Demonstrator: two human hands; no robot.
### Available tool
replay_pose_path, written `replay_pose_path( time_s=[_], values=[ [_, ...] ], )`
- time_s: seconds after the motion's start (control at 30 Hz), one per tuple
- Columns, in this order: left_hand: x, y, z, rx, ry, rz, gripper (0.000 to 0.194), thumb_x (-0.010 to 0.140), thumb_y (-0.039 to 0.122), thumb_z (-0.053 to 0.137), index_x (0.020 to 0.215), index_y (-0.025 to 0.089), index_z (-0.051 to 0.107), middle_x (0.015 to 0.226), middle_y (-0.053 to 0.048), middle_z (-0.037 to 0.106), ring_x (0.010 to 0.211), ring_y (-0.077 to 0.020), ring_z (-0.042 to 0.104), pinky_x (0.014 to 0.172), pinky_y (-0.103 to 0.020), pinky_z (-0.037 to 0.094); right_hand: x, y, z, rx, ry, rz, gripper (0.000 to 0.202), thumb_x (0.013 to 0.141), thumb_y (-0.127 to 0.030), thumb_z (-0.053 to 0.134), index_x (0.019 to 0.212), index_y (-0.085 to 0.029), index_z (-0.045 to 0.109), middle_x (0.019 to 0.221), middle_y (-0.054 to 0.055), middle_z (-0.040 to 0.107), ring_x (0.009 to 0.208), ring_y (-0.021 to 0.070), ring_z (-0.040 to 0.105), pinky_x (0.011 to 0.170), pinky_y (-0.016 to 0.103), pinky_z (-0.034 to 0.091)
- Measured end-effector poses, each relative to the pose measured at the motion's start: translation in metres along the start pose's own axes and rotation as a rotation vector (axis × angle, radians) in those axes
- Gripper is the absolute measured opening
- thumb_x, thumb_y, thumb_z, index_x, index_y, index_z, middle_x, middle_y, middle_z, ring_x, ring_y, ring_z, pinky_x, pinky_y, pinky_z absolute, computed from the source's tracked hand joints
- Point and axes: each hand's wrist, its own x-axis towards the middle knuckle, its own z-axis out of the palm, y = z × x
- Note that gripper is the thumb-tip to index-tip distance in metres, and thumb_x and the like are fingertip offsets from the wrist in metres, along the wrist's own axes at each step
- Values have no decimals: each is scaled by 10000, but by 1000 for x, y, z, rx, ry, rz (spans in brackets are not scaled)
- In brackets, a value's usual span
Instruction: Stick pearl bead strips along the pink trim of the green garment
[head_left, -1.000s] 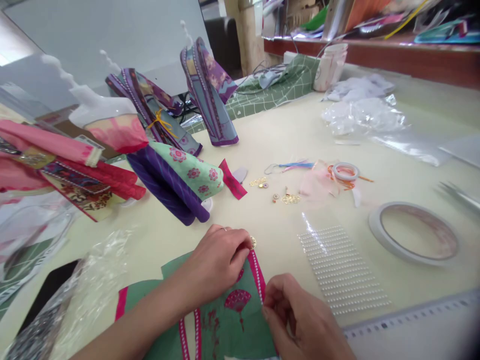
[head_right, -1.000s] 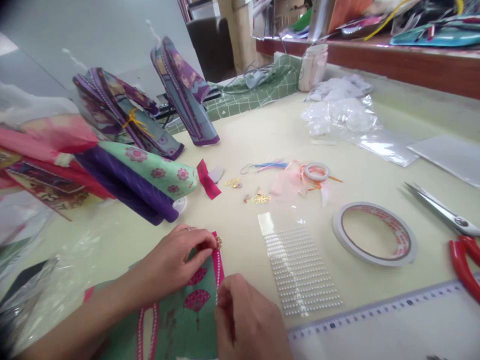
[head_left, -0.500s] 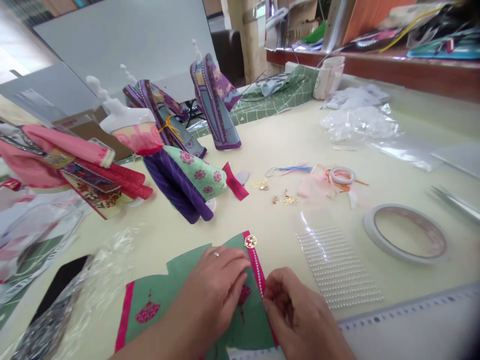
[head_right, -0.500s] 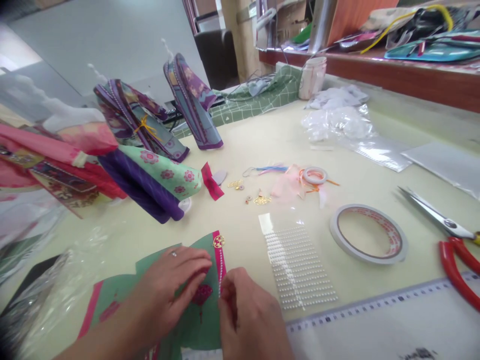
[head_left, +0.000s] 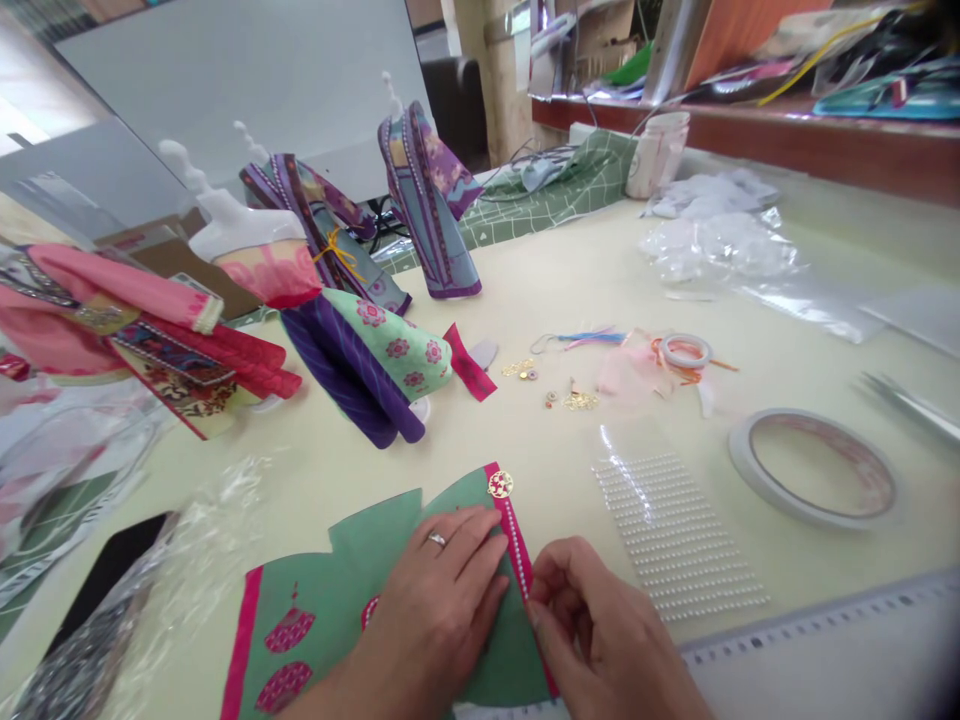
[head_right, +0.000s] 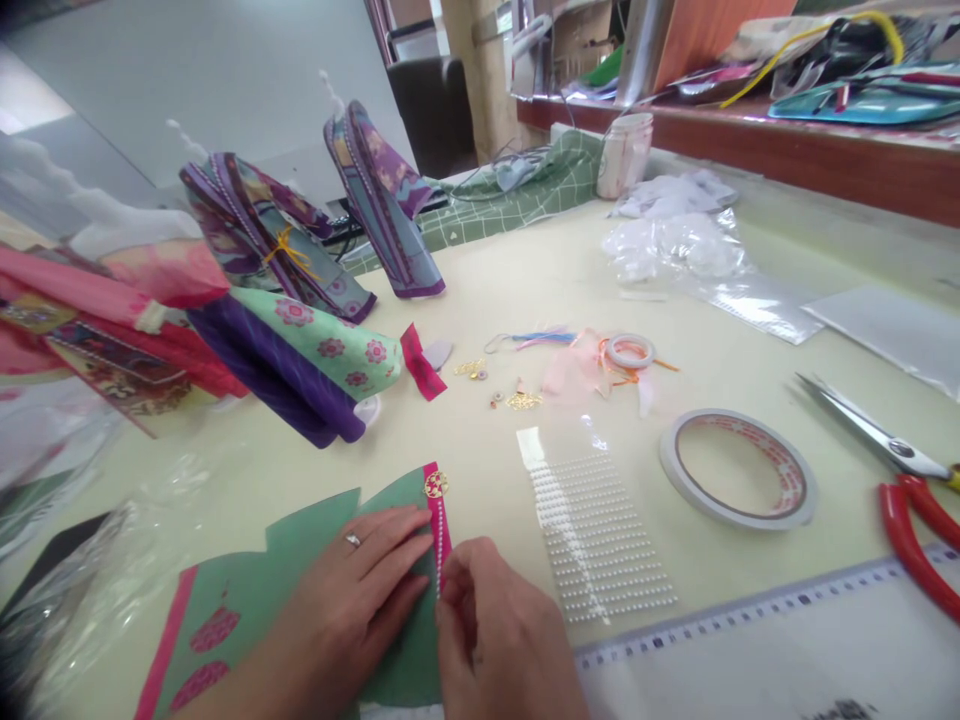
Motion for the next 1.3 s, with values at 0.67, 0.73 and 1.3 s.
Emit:
replay_pose_path(
  time_s=[0.67, 0.73, 1.3],
  values=[
    [2, -2, 5, 16, -15, 8, 298, 903, 110, 430, 1157, 71, 582, 1106, -134, 632, 999, -251, 577, 832, -404, 525, 0, 1, 1, -11, -1, 41, 107, 817, -163, 425, 904, -225, 431, 511, -91, 450, 394, 96, 450, 393, 181, 336],
    [1, -2, 5, 17, -12, 3, 300, 903, 111, 428, 1154, 75, 587, 1106, -132, 633, 1003, -248, 578, 839, -399, 525, 0, 2, 2, -11, 14, 31, 110, 816, -158, 423, 903, -225, 428, 564, -73, 511, 379, 88, 440, 389, 183, 338],
    [1, -3, 3, 48, -26, 40, 304, 923, 130, 398, 1141, 81, 605, 1109, -142, 632, 998, -255, 585, 827, -401, 547, 2, 2, 1, -22, 22, -33, 211, 815, -101, 396, 984, -226, 378, 729, -38, 621, 384, 81, 501, 404, 192, 381]
  ],
)
